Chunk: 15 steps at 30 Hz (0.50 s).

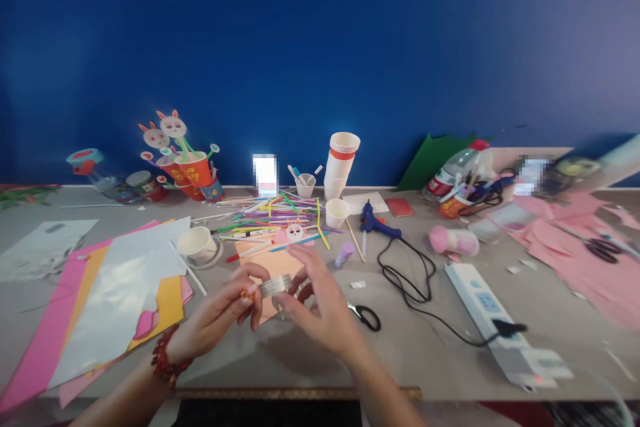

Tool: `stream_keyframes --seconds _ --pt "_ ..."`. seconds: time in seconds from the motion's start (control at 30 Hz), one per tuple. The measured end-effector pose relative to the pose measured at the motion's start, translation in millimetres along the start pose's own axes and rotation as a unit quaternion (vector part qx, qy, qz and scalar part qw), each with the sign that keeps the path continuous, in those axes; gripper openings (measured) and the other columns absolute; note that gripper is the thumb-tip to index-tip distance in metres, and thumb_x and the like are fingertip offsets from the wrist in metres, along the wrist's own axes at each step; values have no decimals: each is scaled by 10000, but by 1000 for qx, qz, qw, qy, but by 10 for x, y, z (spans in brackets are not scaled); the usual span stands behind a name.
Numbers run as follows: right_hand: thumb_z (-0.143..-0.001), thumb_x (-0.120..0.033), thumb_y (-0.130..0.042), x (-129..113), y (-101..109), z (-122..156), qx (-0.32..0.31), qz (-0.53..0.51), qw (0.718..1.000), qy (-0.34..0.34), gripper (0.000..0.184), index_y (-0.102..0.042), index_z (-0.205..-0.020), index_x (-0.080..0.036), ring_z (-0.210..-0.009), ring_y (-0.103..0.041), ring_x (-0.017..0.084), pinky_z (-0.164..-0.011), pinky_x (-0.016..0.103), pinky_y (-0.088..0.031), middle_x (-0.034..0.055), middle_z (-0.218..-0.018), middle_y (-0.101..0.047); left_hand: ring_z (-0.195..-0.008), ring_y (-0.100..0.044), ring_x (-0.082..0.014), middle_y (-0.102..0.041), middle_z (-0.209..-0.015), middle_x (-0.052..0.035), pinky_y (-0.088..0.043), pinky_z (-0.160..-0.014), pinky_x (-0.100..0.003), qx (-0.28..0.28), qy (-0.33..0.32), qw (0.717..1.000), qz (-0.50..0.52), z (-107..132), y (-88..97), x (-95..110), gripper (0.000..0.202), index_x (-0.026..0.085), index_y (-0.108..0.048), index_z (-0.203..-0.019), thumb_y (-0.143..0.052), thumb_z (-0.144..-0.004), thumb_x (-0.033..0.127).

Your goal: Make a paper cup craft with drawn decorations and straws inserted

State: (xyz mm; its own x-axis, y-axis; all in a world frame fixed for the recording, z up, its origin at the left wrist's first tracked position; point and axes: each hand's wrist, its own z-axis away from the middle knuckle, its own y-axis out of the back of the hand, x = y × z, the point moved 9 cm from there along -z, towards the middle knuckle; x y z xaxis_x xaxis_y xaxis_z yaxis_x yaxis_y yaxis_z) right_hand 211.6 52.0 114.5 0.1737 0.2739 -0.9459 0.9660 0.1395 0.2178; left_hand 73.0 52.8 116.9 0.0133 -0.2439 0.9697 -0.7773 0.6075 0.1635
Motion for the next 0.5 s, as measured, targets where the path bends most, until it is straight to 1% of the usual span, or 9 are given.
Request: stream_keyframes --seconds 0.03,0.07,0.1,0.13,0.2,0.27,0.37,0.43,0.5 --pt "-883 -302 -619 25 -73 -25 -63 -10 998 -19 346 -528 -1211 -240 -733 -614 127 -592 237 -525 81 -1156 -569 -712 -581 -110 -545 -1033 -102 -489 -693 -263 -13 -3 1000 -3 -3 11 36 321 140 -609 -847 -382 -994 313" --pt "-908 -317 -583 39 -127 -41 -104 -29 994 -27 275 -554 -1166 -226 -704 -620 125 -591 237 -524 65 -1068 -601 -729 -585 -116 -545 -1045 -109 -487 -673 -255 -20 0 1000 2 -5 25 55 330 138 -607 -848 -375 -996 320" --pt "-928 -332 -552 46 -169 -52 -129 -49 990 -27 224 -578 -1116 -214 -685 -621 124 -591 237 -522 51 -997 -614 -721 -589 -113 -543 -1064 -115 -481 -637 -244 -27 6 999 15 -6 34 60 331 137 -602 -858 -370 -997 328" --pt "-939 -347 -531 47 -196 -62 -139 -66 988 -19 210 -591 -1083 -206 -696 -623 129 -596 241 -520 51 -977 -614 -702 -597 -107 -537 -1088 -120 -470 -592 -230 -34 15 999 35 -5 39 51 326 136 -594 -875 -366 -998 335" --pt "-935 -372 -537 38 -207 -79 -124 -69 990 13 220 -614 -1052 -203 -795 -620 155 -617 248 -515 77 -1059 -591 -651 -618 -90 -520 -1135 -127 -444 -520 -207 -54 43 994 80 9 20 -2 306 135 -575 -911 -369 -996 345" --pt "-916 -374 -570 33 -199 -79 -98 -28 994 37 202 -646 -1005 -210 -881 -596 173 -646 251 -502 86 -1111 -549 -623 -632 -81 -516 -1142 -124 -428 -491 -191 -76 71 989 109 34 -8 -66 299 132 -561 -916 -377 -994 354" --pt "-903 -332 -595 -9 -183 -71 -83 48 994 46 151 -664 -967 -214 -863 -570 162 -678 256 -478 69 -1058 -521 -583 -598 -57 -522 -1113 -107 -415 -502 -192 -77 81 990 91 59 8 -98 315 130 -554 -879 -367 -997 355" --pt "-886 -323 -616 -58 -175 -71 -99 86 991 41 174 -652 -1019 -216 -790 -557 146 -676 257 -469 57 -1014 -529 -592 -576 -58 -528 -1100 -98 -441 -569 -218 -61 66 995 44 61 47 -63 311 138 -554 -873 -352 -1003 336" --pt "-867 -327 -639 -84 -178 -68 -132 119 984 22 246 -629 -1090 -222 -699 -533 131 -638 248 -449 29 -906 -558 -686 -589 -98 -558 -1054 -88 -468 -708 -262 -52 51 997 -25 63 69 -2 290 152 -553 -880 -342 -1007 305"
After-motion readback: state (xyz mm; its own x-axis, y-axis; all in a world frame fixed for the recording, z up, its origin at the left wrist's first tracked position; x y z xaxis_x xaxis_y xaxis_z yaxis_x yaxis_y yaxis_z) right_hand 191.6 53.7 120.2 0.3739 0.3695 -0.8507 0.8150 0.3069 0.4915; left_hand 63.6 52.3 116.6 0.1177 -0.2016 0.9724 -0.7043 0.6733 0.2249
